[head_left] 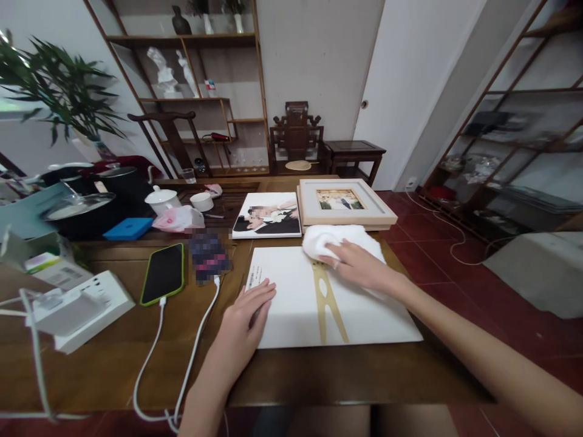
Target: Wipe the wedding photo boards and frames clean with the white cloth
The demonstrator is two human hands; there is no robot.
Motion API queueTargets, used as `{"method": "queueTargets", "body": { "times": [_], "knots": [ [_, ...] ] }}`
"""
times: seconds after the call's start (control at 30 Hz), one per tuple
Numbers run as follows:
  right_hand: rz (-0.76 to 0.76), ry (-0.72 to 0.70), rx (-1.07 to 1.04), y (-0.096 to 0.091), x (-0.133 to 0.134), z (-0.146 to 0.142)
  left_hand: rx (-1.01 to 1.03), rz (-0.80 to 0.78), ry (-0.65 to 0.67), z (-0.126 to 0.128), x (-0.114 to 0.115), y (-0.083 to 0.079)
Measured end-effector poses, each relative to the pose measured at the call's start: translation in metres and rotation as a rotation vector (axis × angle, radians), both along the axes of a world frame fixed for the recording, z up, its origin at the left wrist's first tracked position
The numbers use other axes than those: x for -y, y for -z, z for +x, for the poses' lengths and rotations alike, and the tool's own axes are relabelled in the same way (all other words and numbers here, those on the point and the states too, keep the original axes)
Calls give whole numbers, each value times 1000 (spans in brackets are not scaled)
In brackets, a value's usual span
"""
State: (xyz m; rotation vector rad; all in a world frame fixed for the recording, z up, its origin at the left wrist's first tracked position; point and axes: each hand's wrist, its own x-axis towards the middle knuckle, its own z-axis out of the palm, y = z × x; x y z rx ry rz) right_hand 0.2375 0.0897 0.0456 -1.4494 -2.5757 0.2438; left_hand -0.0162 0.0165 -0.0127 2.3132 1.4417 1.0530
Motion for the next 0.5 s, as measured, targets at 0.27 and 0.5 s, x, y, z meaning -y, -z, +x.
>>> {"method": "queueTargets", "body": {
  "times": [0.27, 0.5],
  "knots": [
    [-48, -63, 39, 7, 76, 46, 1, 26, 1, 0, -2, 1],
    [-280, -75, 39, -12, 137, 63, 9, 48, 7, 0, -2, 1]
  ]
}}
